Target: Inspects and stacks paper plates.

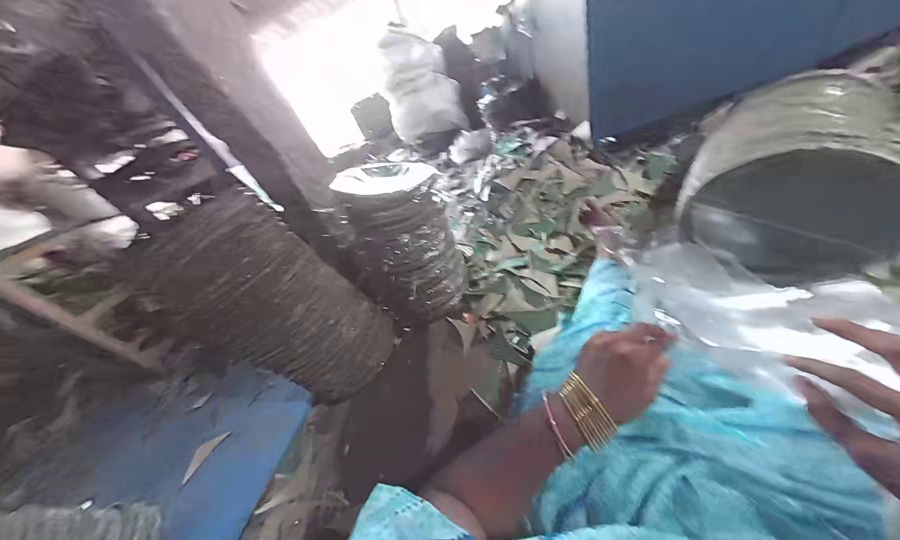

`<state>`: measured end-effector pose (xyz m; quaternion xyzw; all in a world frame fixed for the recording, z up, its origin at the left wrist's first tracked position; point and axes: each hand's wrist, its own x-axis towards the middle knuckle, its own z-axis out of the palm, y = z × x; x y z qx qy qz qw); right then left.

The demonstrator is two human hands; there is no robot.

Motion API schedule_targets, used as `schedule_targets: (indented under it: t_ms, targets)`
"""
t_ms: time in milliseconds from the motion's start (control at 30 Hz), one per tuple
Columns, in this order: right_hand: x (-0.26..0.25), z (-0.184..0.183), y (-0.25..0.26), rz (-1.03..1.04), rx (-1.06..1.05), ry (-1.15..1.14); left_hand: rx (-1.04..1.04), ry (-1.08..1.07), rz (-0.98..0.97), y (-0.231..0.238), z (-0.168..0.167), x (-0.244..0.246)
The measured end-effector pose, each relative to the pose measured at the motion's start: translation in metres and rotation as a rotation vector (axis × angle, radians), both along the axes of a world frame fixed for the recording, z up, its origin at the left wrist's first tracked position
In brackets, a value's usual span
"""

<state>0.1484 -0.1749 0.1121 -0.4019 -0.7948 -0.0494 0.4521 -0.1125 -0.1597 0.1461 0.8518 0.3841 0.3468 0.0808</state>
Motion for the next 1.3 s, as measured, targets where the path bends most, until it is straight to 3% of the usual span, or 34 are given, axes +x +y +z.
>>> schedule_targets:
  t_ms: [133,267,400,533,633,800,933,1100,1200,1300]
  targets:
    - [-0.037,0.005,0.000,0.011,0.075,-0.134,0.108,-0.083,-0.123,-0.007,-0.009,0.013]
    - [-0.016,-0.013,0.025,-0.145,-0.137,-0.244,0.106,-0.125,-0.260,-0.021,-0.004,0.008]
    - [0.035,-0.033,0.040,-0.434,-0.197,-0.122,0.205,-0.052,-0.015,-0.009,0.006,-0.018]
    - [0.076,-0.011,0.036,-0.635,-0.363,-0.043,0.115,0.131,0.173,0.020,0.013,-0.041]
    - [0.080,0.005,0.032,-0.615,-0.342,-0.009,0.072,0.181,0.238,0.027,0.022,-0.041]
    - [0.068,0.030,0.027,-0.351,-0.074,-0.009,0.021,0.215,0.364,0.041,0.064,-0.042]
    - [0.024,0.060,0.005,-0.200,-0.018,-0.103,-0.122,0.250,0.171,0.042,0.079,-0.035]
    - [-0.033,0.070,0.003,0.022,0.050,-0.131,-0.168,0.237,-0.149,0.021,0.078,-0.007]
    - [-0.035,0.057,0.024,-0.067,0.018,-0.183,-0.100,0.147,-0.274,0.007,0.080,0.000]
    - [-0.002,0.040,0.045,-0.294,-0.133,-0.149,-0.008,0.081,-0.260,0.001,0.088,-0.010]
